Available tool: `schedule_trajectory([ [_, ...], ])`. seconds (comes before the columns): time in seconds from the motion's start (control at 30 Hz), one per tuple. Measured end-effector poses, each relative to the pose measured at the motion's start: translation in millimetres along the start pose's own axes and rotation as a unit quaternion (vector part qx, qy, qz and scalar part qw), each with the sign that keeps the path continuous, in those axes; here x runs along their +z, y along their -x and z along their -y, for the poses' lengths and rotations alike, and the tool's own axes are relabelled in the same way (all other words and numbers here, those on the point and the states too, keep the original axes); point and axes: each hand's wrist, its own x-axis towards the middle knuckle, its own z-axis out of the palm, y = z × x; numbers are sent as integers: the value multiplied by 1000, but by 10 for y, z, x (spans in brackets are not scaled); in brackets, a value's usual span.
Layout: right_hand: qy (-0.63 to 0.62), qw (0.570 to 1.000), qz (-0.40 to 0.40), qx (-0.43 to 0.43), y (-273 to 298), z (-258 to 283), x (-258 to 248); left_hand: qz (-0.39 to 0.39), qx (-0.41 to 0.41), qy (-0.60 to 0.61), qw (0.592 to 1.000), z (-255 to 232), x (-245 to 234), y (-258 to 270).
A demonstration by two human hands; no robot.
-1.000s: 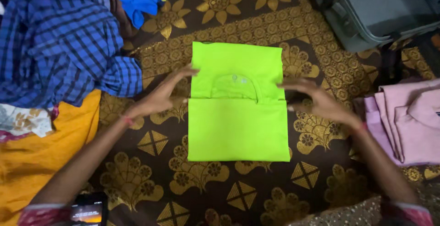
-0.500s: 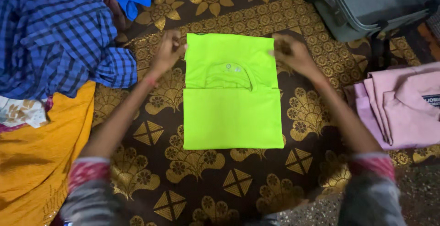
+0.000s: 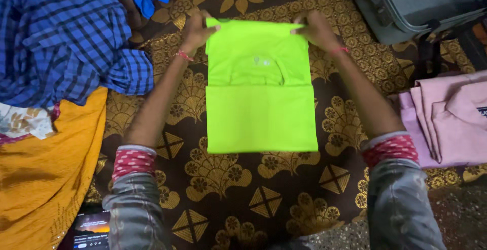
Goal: The person folds a neon green sleeveless shirt and a pink button-down shirt by hand on a bed before stacking them.
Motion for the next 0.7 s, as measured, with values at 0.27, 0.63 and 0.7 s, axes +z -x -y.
schedule_trajectory([
  [0.27,127,979,-157,-23,64,955,-580,-121,168,88,974,-884,-436,503],
  [0.63,190,970,-41,-145,2581,2089,-146,42,424,-322,845,-1147,-635,3035],
  [0.7,161,973,-75,-145,2626,1952,-40,44,414,-340,843,-1058,-604,3111],
])
